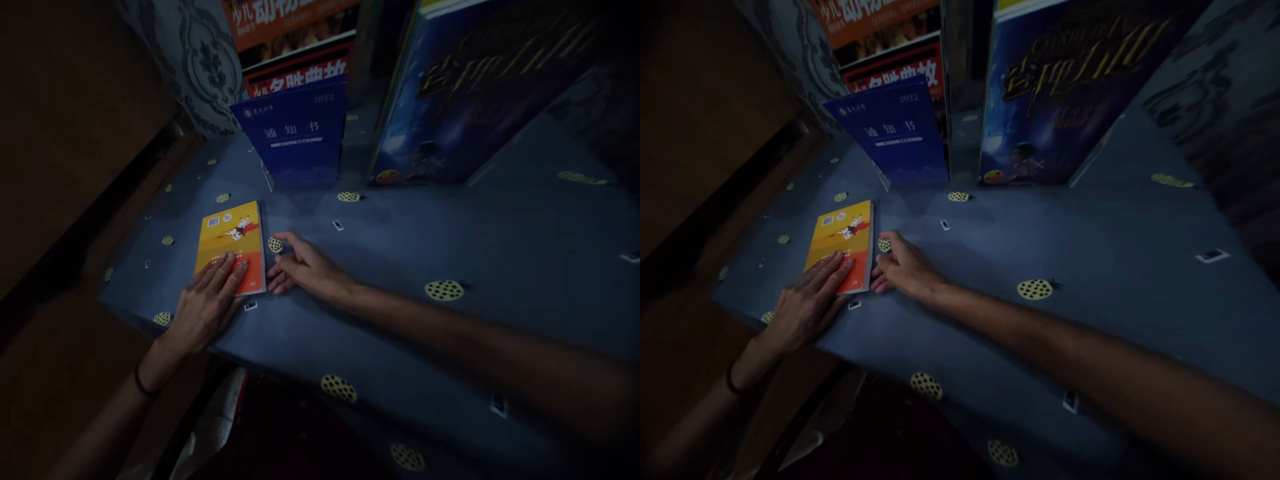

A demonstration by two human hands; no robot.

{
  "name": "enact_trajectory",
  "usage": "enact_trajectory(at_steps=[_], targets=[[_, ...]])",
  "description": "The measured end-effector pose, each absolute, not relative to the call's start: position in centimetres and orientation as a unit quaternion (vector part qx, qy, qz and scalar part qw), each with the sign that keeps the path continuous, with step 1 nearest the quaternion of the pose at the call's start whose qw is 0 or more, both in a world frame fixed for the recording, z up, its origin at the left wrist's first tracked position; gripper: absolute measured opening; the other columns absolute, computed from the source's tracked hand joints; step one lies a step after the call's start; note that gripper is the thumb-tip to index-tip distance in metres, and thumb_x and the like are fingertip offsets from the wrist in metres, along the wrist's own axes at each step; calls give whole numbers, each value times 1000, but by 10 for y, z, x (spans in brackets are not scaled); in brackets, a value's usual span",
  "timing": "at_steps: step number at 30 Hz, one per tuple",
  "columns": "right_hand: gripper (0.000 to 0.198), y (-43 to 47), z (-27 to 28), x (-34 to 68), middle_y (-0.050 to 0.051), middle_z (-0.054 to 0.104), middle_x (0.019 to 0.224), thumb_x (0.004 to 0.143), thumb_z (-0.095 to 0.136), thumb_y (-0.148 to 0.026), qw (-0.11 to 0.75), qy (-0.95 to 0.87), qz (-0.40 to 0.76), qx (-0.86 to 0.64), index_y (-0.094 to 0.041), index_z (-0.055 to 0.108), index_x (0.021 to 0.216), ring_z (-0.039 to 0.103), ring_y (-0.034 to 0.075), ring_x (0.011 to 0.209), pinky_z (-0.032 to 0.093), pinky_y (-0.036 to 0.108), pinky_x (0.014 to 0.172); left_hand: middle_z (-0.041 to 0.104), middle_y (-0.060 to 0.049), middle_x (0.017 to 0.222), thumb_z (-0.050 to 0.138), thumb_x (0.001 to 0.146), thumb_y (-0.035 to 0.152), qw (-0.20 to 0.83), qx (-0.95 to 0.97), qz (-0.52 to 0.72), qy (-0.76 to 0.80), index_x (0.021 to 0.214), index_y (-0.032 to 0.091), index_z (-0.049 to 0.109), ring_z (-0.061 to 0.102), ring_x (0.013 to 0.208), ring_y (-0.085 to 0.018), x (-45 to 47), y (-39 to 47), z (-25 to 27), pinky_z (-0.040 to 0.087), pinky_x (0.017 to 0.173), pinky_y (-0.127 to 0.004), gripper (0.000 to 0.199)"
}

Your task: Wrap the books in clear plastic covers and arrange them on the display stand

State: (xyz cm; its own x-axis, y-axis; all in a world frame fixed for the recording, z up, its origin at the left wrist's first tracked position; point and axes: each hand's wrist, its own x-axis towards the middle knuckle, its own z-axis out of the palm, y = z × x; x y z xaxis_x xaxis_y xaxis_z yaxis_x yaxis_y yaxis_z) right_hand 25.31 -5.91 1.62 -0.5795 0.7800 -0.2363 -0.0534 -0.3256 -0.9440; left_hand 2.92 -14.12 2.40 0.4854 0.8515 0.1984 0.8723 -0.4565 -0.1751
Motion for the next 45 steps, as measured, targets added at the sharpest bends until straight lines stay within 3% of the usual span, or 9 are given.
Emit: enact_trajectory(at_steps=[5, 8, 12, 19, 25, 28, 33, 37, 45], targets=[[48, -70, 20, 259, -2, 66, 70, 102, 41, -7, 286, -386, 810, -337, -16, 30, 147, 72, 12, 63, 64, 28, 72, 57, -18, 141, 49, 101, 47, 113, -835, -81, -533, 147, 21, 43, 58, 129, -33, 41, -153, 25, 56, 98, -48, 54], [46, -67, 20, 260, -1, 68, 73, 100, 43, -5, 283, -374, 814, -342, -17, 34, 144, 72, 13, 62, 65, 32, 77, 67, -13, 116, 56, 98, 44, 114, -820, -120, -548, 130, 21, 56, 66, 105, -26, 49, -161, 25, 59, 80, -37, 39], [47, -66, 20, 258, -1, 68, 74, 97, 43, -3, 283, -360, 826, -328, -15, 36, 142, 73, 13, 64, 65, 38, 85, 71, -7, 101, 58, 99, 35, 120, -831, -166, -517, 113, 22, 61, 67, 90, -20, 57, -164, 29, 56, 75, -31, 20], [45, -68, 24, 258, 1, 70, 76, 92, 45, 1, 281, -371, 817, -340, -16, 42, 134, 74, 14, 67, 62, 40, 93, 68, -3, 78, 54, 100, 47, 122, -839, -108, -519, 90, 18, 64, 65, 72, -18, 64, -151, 46, 46, 58, -27, 32], [41, -67, 20, 260, 3, 72, 75, 90, 45, 2, 292, -379, 821, -311, -15, 48, 127, 75, 14, 68, 62, 38, 92, 73, -6, 94, 46, 102, 52, 93, -844, -79, -523, 108, 19, 66, 70, 80, -19, 59, -133, 57, 48, 61, -26, 39], [39, -67, 20, 260, 2, 71, 74, 90, 44, 1, 291, -386, 819, -310, -15, 49, 125, 74, 14, 69, 62, 38, 93, 73, -8, 105, 44, 103, 49, 76, -857, -51, -508, 118, 20, 65, 71, 85, -19, 58, -129, 62, 51, 63, -26, 39], [35, -66, 18, 260, 0, 70, 71, 89, 43, 3, 305, -380, 823, -292, -17, 52, 117, 74, 13, 68, 63, 38, 91, 71, -8, 105, 42, 104, 38, 101, -873, -15, -476, 129, 21, 61, 69, 83, -19, 60, -130, 64, 52, 63, -26, 35], [33, -65, 17, 261, -1, 70, 70, 88, 44, 4, 307, -377, 827, -281, -17, 52, 113, 73, 12, 67, 64, 33, 86, 71, -7, 98, 42, 104, 32, 110, -885, 2, -453, 127, 21, 62, 69, 84, -19, 61, -129, 62, 54, 65, -27, 31], [35, -67, 11, 258, 0, 67, 78, 88, 44, 4, 321, -479, 755, -313, -17, 53, 115, 71, 11, 66, 61, 28, 72, 74, -6, 88, 49, 103, 28, 72, -892, -101, -435, 116, 16, 67, 71, 74, -17, 57, -120, 61, 54, 63, -25, 25]])
